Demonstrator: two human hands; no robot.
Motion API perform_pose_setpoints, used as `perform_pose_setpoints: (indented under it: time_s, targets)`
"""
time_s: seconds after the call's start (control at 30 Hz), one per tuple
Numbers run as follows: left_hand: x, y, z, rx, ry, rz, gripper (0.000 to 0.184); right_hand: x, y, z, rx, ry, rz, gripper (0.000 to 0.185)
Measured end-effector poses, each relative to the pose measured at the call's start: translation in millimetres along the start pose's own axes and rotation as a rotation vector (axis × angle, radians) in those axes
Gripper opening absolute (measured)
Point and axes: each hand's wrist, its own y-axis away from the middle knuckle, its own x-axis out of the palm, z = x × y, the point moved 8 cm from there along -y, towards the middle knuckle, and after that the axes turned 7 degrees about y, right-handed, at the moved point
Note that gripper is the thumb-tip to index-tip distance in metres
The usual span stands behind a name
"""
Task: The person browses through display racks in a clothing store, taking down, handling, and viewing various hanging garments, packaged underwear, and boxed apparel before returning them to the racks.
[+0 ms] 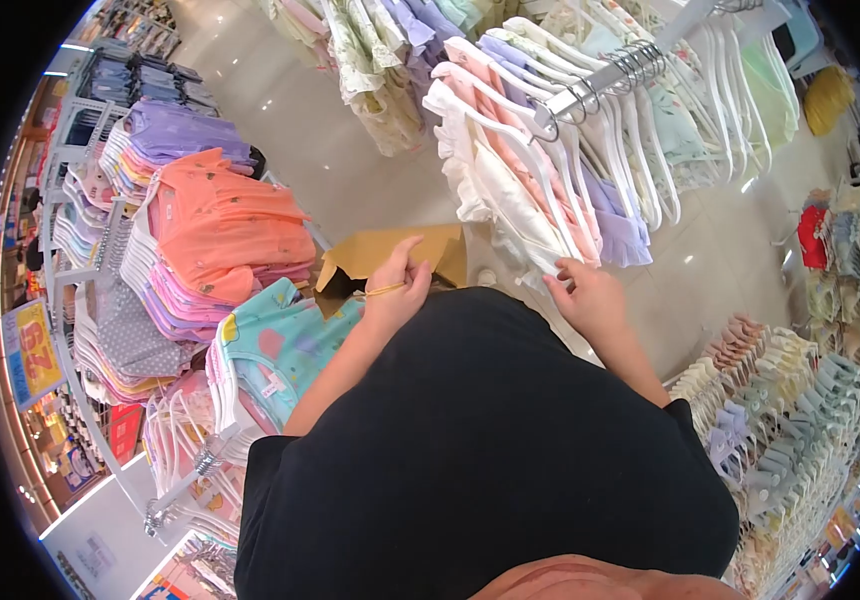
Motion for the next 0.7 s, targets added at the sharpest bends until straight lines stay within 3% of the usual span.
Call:
perform_pose_setpoints:
  time_s: [0.07,0.27,0.7]
  targets:
    - [-1,-8,3,-0.017,0.059,0.029,0.036,9,-3,5,0.060,-0.028,0.121,0.028]
    - [-3,-50,14,0.077,0.153,0.190,0.033,42,-27,38,-0.032,-0.017,0.112,0.029]
    - [-130,-138,69,0.122,0.228,0.025,0.028,51,-159,195,-0.356,0.171,-0.014,0.037]
